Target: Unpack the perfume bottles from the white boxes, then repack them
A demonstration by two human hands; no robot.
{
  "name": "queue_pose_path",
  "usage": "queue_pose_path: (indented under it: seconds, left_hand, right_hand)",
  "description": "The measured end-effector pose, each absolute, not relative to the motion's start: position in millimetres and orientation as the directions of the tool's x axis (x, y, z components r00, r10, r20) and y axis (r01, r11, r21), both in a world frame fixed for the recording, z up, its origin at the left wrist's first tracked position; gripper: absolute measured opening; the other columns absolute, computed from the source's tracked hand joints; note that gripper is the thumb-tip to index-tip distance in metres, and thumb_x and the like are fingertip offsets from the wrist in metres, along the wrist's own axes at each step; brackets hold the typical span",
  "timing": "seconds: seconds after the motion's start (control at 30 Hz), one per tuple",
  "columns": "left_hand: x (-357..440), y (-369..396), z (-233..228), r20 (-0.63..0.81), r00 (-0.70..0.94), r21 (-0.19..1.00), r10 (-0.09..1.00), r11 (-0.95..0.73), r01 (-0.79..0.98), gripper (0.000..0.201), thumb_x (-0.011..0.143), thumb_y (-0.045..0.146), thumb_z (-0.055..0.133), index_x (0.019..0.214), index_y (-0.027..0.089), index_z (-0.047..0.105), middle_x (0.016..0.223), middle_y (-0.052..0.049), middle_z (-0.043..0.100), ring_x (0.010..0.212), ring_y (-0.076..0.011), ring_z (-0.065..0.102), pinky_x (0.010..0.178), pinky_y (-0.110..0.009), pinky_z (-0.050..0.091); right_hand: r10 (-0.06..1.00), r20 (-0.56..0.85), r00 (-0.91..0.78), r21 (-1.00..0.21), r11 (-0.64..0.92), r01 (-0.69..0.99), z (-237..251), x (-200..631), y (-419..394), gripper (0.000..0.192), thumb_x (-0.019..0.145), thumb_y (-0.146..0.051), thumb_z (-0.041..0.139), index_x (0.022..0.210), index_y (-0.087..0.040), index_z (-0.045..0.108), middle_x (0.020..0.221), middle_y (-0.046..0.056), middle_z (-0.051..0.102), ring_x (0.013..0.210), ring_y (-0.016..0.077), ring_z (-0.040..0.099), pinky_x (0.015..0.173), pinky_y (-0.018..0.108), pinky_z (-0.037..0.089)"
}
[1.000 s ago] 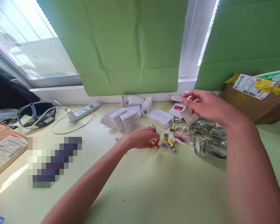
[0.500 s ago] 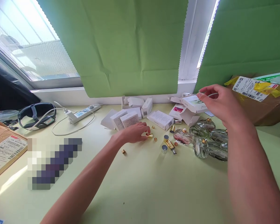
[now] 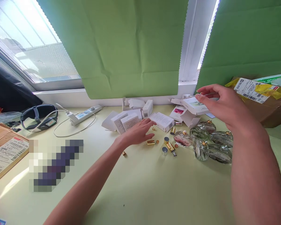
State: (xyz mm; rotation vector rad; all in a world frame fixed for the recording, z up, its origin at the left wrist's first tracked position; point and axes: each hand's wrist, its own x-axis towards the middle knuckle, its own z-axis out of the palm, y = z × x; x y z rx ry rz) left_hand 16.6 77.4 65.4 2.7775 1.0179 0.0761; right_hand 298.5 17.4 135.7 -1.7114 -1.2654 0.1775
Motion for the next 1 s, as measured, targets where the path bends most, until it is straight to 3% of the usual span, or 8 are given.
queue_pose_path:
  seconds: [0.17,0.37,0.53,0.63,0.67,0.77,0.83,1.0]
  left_hand:
    - [48.5,93.8,56.8,-0.004,0.761,0.146,0.649,-0.752,0.643,0.07,0.086,0.041,0.059,0.144,0.015,0.03,0.147,-0.015,0.037,0.135,-0.0294,0.036,0.109,-0.045,0.035]
    - [99.7,127.9,54.5,-0.218,0.871,0.049,0.44,-0.886,0.46,0.1,0.068,0.015,0.076,0.15,0.026,0.018,0.16,-0.008,0.02,0.147,-0.0285,0.017,0.115,-0.05,0.023]
    - [118.2,140.2,53.8,-0.233,0.884,0.006,0.406,-0.908,0.419,0.091,0.065,0.01,0.075,0.144,0.024,0.031,0.148,-0.013,0.039,0.135,-0.0314,0.038,0.108,-0.051,0.033]
    - [104.8,139.6,70.0,-0.148,0.896,0.005,0.419,-0.905,0.425,0.088,0.066,0.004,0.067,0.144,0.021,0.031,0.148,-0.015,0.033,0.134,-0.0317,0.039,0.107,-0.05,0.036]
    - [95.8,136.8,78.4,-0.091,0.9,0.028,0.427,-0.902,0.43,0.09,0.067,0.004,0.065,0.146,0.021,0.026,0.149,-0.015,0.028,0.135,-0.0306,0.037,0.108,-0.048,0.036]
    - [59.8,118.0,104.1,0.242,0.846,0.344,0.476,-0.857,0.384,0.088,0.072,0.01,0.064,0.147,0.025,0.02,0.148,-0.012,0.023,0.135,-0.0237,0.038,0.111,-0.038,0.038]
    - [34.7,99.8,115.9,0.387,0.743,0.522,0.546,-0.794,0.312,0.083,0.076,0.019,0.065,0.145,0.031,0.021,0.148,-0.009,0.02,0.137,-0.0227,0.034,0.112,-0.037,0.038]
    - [-1.6,67.1,121.7,0.379,0.711,0.76,0.592,-0.637,0.125,0.079,0.08,0.035,0.065,0.139,0.037,0.012,0.148,-0.007,0.03,0.137,-0.0248,0.037,0.103,-0.042,0.047]
  right_hand:
    - [0.792,0.425,0.438,-0.764,0.053,0.644,136.4,300.9,15.6,0.029,0.075,-0.048,0.07,0.1,-0.033,0.071,0.103,0.001,0.073,0.09,0.0218,0.065,0.075,0.038,0.051]
    - [0.797,0.433,0.421,-0.771,0.085,0.631,138.4,298.5,14.1,0.027,0.076,-0.047,0.07,0.099,-0.033,0.071,0.102,0.0,0.072,0.091,0.0217,0.066,0.074,0.038,0.051]
    - [0.811,0.41,0.417,-0.798,0.098,0.594,139.4,301.2,12.2,0.028,0.077,-0.047,0.07,0.1,-0.033,0.071,0.105,0.001,0.072,0.094,0.0221,0.065,0.075,0.038,0.051]
    - [0.814,0.409,0.412,-0.807,0.111,0.58,141.2,300.6,10.3,0.029,0.078,-0.048,0.07,0.101,-0.032,0.07,0.107,0.002,0.071,0.099,0.0234,0.064,0.077,0.038,0.051]
    - [0.818,0.405,0.408,-0.812,0.116,0.572,141.7,300.2,10.0,0.029,0.078,-0.049,0.069,0.102,-0.032,0.07,0.107,0.002,0.071,0.1,0.0238,0.063,0.078,0.039,0.051]
    - [0.834,0.392,0.389,-0.831,0.139,0.539,141.9,298.5,11.3,0.033,0.078,-0.054,0.068,0.103,-0.032,0.069,0.11,0.002,0.071,0.105,0.0251,0.062,0.086,0.043,0.051]
    - [0.849,0.377,0.369,-0.844,0.151,0.515,141.0,296.2,13.6,0.036,0.079,-0.059,0.066,0.103,-0.032,0.069,0.111,0.002,0.071,0.108,0.0257,0.062,0.093,0.045,0.049]
    - [0.973,0.116,0.199,-0.914,0.026,0.405,135.6,278.3,16.6,0.046,0.078,-0.068,0.061,0.11,-0.035,0.065,0.125,0.002,0.066,0.108,0.026,0.064,0.097,0.042,0.052]
